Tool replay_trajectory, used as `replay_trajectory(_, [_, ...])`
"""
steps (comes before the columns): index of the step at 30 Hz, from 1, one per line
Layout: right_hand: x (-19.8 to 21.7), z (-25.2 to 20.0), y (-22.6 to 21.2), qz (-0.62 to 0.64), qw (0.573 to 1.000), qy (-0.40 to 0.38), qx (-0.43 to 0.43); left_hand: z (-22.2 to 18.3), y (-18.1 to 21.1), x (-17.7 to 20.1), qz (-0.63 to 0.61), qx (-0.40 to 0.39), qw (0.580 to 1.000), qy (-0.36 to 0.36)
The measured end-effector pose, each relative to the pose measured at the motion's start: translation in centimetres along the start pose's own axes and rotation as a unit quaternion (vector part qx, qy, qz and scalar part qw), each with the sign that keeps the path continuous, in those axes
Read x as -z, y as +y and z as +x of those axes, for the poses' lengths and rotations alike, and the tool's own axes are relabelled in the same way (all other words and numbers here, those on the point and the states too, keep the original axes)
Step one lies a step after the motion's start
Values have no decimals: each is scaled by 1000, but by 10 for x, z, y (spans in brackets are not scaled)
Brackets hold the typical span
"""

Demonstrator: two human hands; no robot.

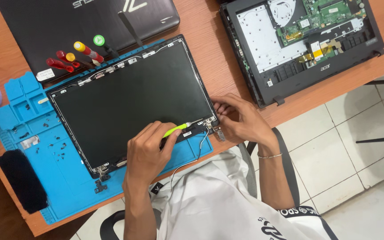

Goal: The person works on a laptop screen by handling small components and using a screwdriver to remove and replace screws along the display's edge.

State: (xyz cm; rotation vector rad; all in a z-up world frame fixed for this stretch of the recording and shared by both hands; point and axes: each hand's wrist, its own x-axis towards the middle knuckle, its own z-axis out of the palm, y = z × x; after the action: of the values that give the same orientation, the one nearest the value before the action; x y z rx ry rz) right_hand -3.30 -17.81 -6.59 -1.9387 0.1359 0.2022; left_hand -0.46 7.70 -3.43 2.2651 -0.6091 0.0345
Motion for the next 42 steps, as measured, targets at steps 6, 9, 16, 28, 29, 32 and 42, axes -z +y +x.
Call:
replay_trajectory(6, [-7,-1,-5,-21,999,32,23,-1,0,1,4,6,1000,6])
replay_trajectory(9, [-9,-2,-7,-22,998,43,34,-2,-1,1,6,12,1000,4])
replay_trajectory(16, [-6,-2,-8,-51,997,28,45,-10,-2,8,5,26,999,22])
replay_trajectory(28, [-36,5,-45,-72,988,88,100,-51,-26,42,-27,95,989,112])
replay_trajectory(29, [-44,7,-49,-80,989,86,87,-57,-30,46,-34,124,985,116])
replay_trajectory(32, [-67,15,-62,-88,989,59,102,-77,-40,59,-33,169,975,141])
replay_trajectory(42, [-153,38,-101,-119,986,-77,84,-148,-77,81,-94,262,906,319])
